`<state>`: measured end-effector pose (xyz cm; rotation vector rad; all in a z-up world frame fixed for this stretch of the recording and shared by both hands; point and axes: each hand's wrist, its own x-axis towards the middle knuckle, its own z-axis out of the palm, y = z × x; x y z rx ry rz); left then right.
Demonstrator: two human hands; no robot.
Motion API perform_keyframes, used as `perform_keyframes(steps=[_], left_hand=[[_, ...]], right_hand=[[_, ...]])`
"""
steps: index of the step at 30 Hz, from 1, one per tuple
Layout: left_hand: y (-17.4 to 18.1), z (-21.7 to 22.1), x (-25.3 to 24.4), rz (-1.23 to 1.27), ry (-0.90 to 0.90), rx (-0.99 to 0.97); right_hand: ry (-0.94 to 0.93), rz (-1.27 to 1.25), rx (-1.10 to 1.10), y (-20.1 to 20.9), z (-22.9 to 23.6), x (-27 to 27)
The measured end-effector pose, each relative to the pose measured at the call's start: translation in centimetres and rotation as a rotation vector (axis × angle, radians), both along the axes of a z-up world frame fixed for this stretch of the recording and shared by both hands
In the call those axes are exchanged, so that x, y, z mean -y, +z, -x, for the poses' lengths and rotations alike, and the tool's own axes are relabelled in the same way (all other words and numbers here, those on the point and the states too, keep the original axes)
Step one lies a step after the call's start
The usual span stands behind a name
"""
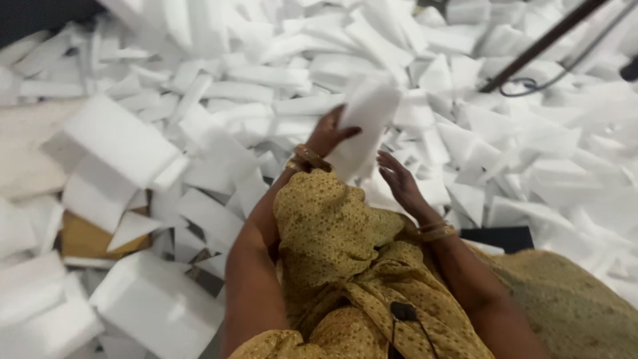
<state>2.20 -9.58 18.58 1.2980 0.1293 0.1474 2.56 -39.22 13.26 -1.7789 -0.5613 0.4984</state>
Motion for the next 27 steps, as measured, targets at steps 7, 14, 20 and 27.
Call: perform_keyframes(steps=[7,14,20,27], left_hand=[[3.8,17.6,-17.7,1.323,1.018,0.970],[-0.1,20.1,-22.0,1.001,1.095,0.855],[-9.9,5.9,-20.7,0.588,0.856,0.154],[-15.7,-5.3,-13.4,-1.069,0.311,-0.279]], right_hand=[[-0.156,0.448,0.224,-7.6,-4.9,5.1],[-0.100,0.673,0.367,-13.1,-5.5,9.0],[-0.148,0.728,0.183,-11.4,-4.8,10.5],[-0.357,0.698,0.535,-10.0,-4.5,13.5]])
